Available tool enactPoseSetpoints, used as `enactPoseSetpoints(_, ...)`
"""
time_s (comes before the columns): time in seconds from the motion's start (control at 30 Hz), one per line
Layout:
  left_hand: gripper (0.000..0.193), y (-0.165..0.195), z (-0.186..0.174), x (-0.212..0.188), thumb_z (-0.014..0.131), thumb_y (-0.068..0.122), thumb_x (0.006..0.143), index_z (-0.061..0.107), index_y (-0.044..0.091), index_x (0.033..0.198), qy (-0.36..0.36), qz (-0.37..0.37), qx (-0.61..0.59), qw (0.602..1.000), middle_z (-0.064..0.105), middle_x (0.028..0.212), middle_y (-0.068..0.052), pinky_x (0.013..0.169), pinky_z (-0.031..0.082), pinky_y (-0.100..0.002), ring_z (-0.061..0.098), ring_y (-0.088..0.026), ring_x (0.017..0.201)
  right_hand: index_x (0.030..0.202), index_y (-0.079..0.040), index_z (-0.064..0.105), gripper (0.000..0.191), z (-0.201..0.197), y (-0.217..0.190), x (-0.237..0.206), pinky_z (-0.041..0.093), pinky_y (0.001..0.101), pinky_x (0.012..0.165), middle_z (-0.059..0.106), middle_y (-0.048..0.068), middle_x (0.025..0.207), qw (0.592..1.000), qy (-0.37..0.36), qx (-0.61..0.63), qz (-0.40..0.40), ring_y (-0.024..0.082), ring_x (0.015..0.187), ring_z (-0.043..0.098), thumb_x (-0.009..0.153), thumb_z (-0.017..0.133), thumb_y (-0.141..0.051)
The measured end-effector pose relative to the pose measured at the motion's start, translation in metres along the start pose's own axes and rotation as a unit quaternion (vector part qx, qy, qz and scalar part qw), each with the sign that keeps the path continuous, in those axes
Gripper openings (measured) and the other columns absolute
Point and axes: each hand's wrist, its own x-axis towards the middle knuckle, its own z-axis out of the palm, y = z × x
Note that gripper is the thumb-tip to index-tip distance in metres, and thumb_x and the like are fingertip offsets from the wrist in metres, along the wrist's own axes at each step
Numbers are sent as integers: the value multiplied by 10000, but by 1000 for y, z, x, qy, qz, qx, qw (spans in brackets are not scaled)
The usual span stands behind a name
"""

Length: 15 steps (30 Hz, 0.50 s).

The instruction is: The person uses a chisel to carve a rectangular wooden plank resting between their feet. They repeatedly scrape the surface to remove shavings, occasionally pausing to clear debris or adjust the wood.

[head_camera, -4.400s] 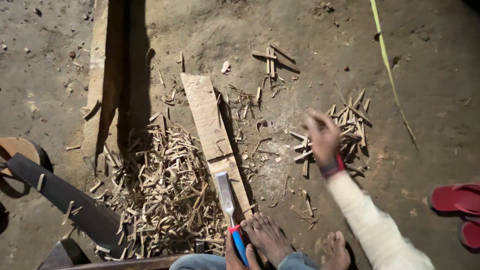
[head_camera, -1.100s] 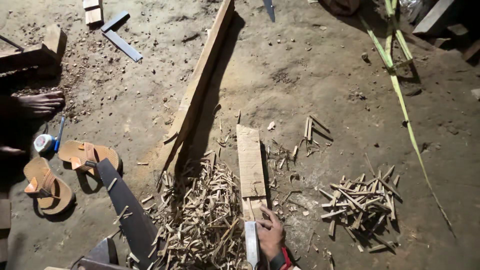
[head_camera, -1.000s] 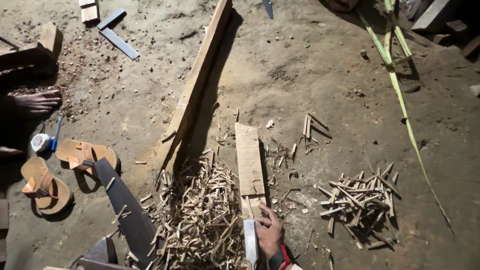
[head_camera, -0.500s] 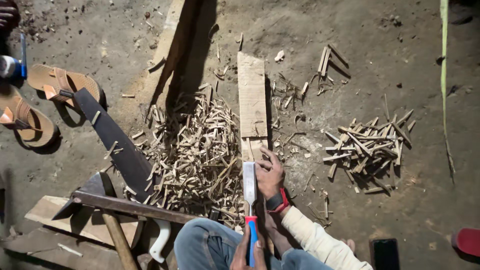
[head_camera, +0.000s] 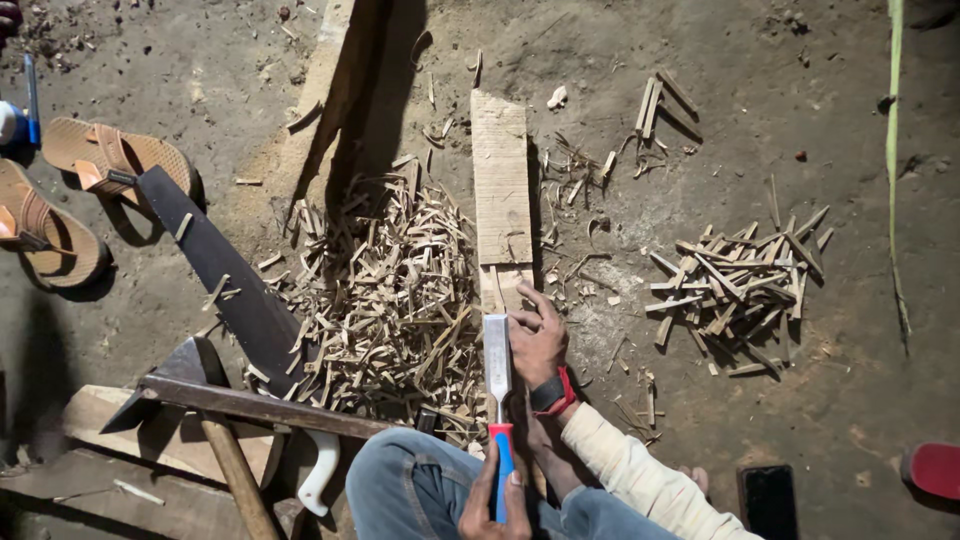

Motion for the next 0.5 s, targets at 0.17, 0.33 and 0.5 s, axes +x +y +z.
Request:
enactPoseSetpoints(0.17, 456, 43, 1, 13, 708, 54, 809, 708, -9, 1260, 14, 3, 22, 1000, 783, 1116, -206, 868, 590, -339, 811, -282, 961, 1392, -47, 557, 598, 1, -5, 0, 645, 287, 790, 666, 94, 1357, 1000, -1, 5, 7, 198, 1004, 768, 833, 762, 1)
enactPoseSetpoints(0.33, 404, 78, 17, 71, 674, 57, 901, 708, 26, 1303, -47, -113, 10, 992, 790, 1044, -200, 791, 579, -342, 787, -263, 881, 1391, -52, 571, 594, 3, -11, -1, 619, 277, 766, 693, 88, 1307, 1000, 14, -10, -15, 180, 939, 763, 830, 751, 29)
enactPoseSetpoints(0.5, 425, 75, 0, 68, 631, 53, 915, 665, 28, 1338, -31, -136, -114, 984, 798, 1097, -197, 810, 581, -347, 746, -271, 902, 1406, -80, 542, 635, 2, -12, -2, 647, 282, 703, 704, 63, 1215, 999, -5, 48, 23, 145, 924, 755, 807, 731, 8)
